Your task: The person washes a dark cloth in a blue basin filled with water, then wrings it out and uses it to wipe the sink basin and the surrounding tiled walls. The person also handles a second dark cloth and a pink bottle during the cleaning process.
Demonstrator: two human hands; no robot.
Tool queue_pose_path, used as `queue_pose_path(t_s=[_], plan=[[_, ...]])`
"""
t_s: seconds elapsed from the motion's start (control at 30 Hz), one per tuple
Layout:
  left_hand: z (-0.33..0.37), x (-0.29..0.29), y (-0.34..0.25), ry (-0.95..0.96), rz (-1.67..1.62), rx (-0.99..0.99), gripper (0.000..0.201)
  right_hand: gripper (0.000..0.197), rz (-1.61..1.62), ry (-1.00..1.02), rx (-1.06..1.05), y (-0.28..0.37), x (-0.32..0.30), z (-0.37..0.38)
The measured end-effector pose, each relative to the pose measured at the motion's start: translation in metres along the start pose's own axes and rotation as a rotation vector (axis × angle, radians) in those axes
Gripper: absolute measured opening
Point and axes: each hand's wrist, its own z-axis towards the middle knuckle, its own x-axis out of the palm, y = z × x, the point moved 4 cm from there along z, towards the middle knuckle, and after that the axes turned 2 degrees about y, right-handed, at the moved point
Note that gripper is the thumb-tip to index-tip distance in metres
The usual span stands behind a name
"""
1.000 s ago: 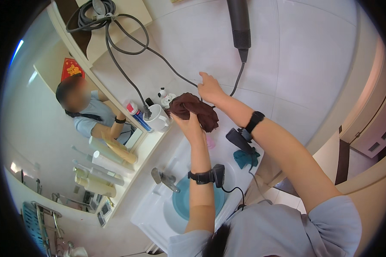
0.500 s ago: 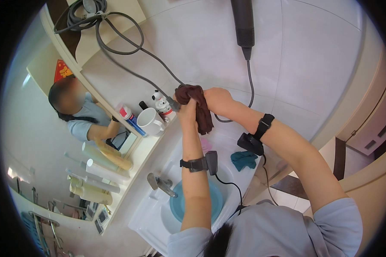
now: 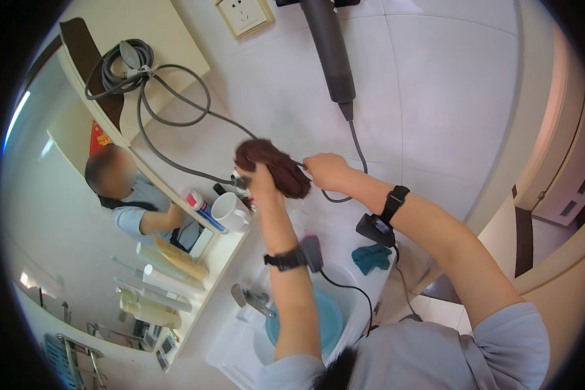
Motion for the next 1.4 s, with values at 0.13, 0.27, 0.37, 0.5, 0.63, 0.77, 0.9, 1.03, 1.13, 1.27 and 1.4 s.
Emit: queue_pose_path(t_s=[0.13,0.27,0.37,0.5,0.63,0.77,0.9,1.03,1.13,1.27,1.4], plan=[[-0.079,0.008,0.013,-0.093,0.057,-0.179,0.042,0.027,0.077,0.034,0.036,-0.003,-0.005,-0.002],[-0.109,0.033,0.013,-0.134,0.046,0.009,0.04,0.035,0.209,-0.217,-0.128,0.001,-0.015,-0.019],[-0.1,0.053,-0.027,-0.13,0.241,0.21,0.04,0.044,0.426,-0.281,-0.252,0.024,-0.055,-0.056],[-0.059,0.101,-0.077,-0.06,0.173,0.396,0.048,0.042,0.635,-0.481,-0.431,0.049,-0.105,-0.119],[0.025,0.165,-0.093,0.157,0.681,0.849,0.054,0.041,0.47,-0.48,-0.482,0.034,-0.121,-0.155],[0.074,0.175,-0.076,-0.167,0.77,1.056,0.052,0.034,0.389,-0.523,-0.411,0.017,-0.117,-0.181],[0.109,0.134,-0.066,-0.103,0.438,0.84,0.028,0.031,0.323,-0.58,-0.267,-0.012,-0.118,-0.215],[0.057,0.146,-0.097,0.17,0.2,0.897,0.011,0.028,0.203,-0.708,-0.176,-0.043,-0.132,-0.257],[-0.047,0.187,-0.141,0.219,0.358,1.04,0.008,0.028,-0.009,-0.823,-0.155,-0.055,-0.143,-0.28],[-0.133,0.244,-0.081,0.368,0.197,1.004,0.018,0.025,-0.24,-0.936,-0.052,-0.072,-0.152,-0.306],[-0.175,0.275,-0.005,0.618,0.807,1.03,0.056,0.023,-0.358,-0.98,0.035,-0.068,-0.161,-0.316]])
